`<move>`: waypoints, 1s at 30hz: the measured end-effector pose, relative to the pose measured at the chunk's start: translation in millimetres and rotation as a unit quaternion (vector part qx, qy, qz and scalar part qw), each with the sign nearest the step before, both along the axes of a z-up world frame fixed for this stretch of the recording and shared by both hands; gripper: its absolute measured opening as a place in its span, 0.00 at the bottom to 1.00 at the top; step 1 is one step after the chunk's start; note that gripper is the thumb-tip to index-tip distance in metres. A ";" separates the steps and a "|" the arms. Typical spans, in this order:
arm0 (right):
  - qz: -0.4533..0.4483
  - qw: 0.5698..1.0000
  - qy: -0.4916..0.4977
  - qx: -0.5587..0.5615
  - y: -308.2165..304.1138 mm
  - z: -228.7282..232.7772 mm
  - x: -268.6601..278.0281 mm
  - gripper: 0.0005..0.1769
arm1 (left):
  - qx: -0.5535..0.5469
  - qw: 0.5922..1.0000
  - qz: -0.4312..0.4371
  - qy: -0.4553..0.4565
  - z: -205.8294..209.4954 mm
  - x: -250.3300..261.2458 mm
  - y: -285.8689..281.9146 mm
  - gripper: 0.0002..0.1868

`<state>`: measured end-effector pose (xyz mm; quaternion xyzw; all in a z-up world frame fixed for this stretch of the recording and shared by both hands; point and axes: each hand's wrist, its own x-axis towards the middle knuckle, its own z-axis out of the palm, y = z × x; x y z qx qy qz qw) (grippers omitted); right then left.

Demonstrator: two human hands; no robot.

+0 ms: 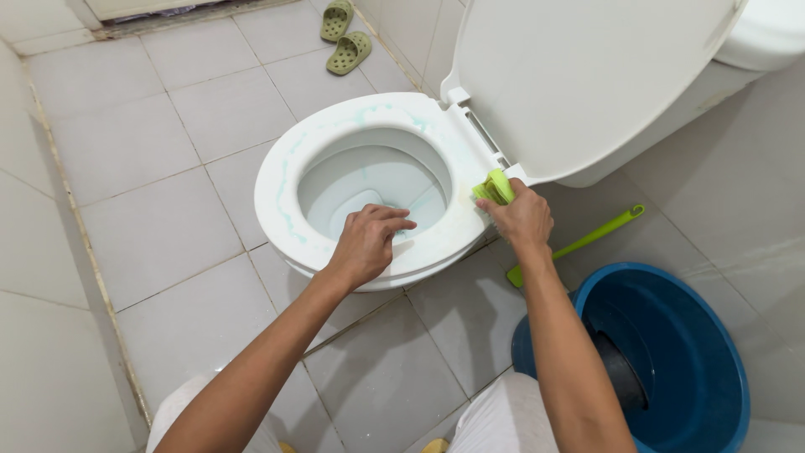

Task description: The person applies blue toilet cleaner around the rim of the toilet bowl, then scrubs the rim and seat with a green sponge. The person repeatedly wipes the seat and rim areas with the sponge throughout the clip.

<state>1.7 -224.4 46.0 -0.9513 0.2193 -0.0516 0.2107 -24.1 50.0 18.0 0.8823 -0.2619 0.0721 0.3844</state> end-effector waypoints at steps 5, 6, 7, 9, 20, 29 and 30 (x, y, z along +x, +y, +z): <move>0.065 0.997 -0.040 -0.026 12.1 -6.7 -17.8 0.36 | 0.004 1.000 0.004 -0.011 0.0 5.4 3.9 0.23; 0.078 0.995 -0.053 -0.023 15.7 -10.0 -24.7 0.36 | 0.008 1.000 0.005 -0.009 -0.9 5.8 3.6 0.23; 0.087 0.994 -0.054 -0.026 19.8 -12.5 -29.4 0.36 | 0.003 1.000 0.003 -0.011 -1.6 6.6 3.6 0.23; 0.105 0.992 -0.056 -0.035 28.0 -15.8 -38.7 0.36 | -0.009 1.000 -0.001 -0.014 -3.4 7.9 1.7 0.21; 0.193 0.979 -0.064 -0.014 101.3 -26.3 -84.5 0.34 | -0.012 1.000 -0.001 -0.024 -4.4 8.6 -4.2 0.22; 0.126 0.989 0.000 -0.082 21.2 -6.8 -16.3 0.34 | -0.002 1.000 0.008 -0.007 -3.1 11.9 1.1 0.22; 0.121 0.989 -0.009 -0.082 14.9 -5.9 -7.2 0.35 | 0.000 1.000 0.010 -0.007 -3.9 10.8 0.4 0.22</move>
